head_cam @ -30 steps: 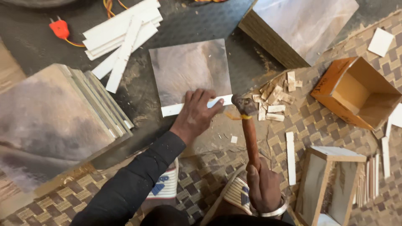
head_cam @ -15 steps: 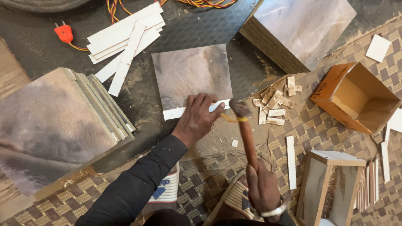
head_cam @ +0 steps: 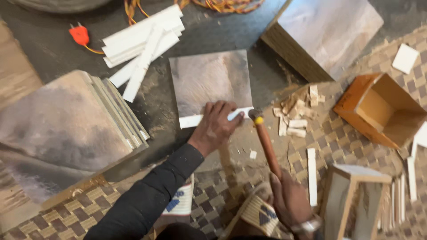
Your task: The person sits on the floor and nails thin white wooden strips along the edges of a square board using a hammer, tapping small nails to attach the strips. They align each strip by hand, hammer it in place, then set the finished board onto a stack of completed boards and pick up the next board and strip to repeat the process.
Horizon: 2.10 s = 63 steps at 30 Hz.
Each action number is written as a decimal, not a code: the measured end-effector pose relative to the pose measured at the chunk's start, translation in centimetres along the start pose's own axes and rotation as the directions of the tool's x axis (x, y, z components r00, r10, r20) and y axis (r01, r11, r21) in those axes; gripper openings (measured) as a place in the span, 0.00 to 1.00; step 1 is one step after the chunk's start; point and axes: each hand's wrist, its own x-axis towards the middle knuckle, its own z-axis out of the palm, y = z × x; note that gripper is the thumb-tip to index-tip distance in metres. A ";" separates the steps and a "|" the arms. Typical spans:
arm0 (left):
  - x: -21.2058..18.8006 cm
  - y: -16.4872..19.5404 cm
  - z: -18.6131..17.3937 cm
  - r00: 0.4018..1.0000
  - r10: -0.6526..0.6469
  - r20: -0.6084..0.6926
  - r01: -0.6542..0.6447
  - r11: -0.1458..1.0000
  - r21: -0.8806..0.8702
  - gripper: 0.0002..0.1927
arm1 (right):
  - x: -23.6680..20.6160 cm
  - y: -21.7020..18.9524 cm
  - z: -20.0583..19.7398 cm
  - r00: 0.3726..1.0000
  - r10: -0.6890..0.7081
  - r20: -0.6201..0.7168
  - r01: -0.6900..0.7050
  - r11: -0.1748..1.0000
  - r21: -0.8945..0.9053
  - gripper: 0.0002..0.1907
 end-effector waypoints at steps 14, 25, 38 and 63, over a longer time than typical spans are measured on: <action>-0.2 -0.3 0.8 0.999 0.005 -0.032 -0.004 0.999 0.046 0.14 | 0.5 -0.3 -0.7 0.972 -0.200 -0.124 0.184 0.974 -0.132 0.14; -0.1 -0.7 1.1 0.999 0.026 0.029 -0.028 0.995 0.096 0.20 | 0.6 -0.3 -0.8 0.973 -0.204 -0.103 0.198 0.978 -0.067 0.13; -0.3 -0.5 0.1 0.997 0.082 0.008 -0.082 0.977 0.194 0.15 | -1.7 0.3 0.5 0.999 0.025 -0.047 -0.016 0.982 0.191 0.15; -0.2 -0.5 0.4 0.997 0.081 0.004 -0.079 0.965 0.252 0.18 | 0.1 -0.7 -1.1 0.984 -0.146 -0.098 0.154 0.985 0.079 0.17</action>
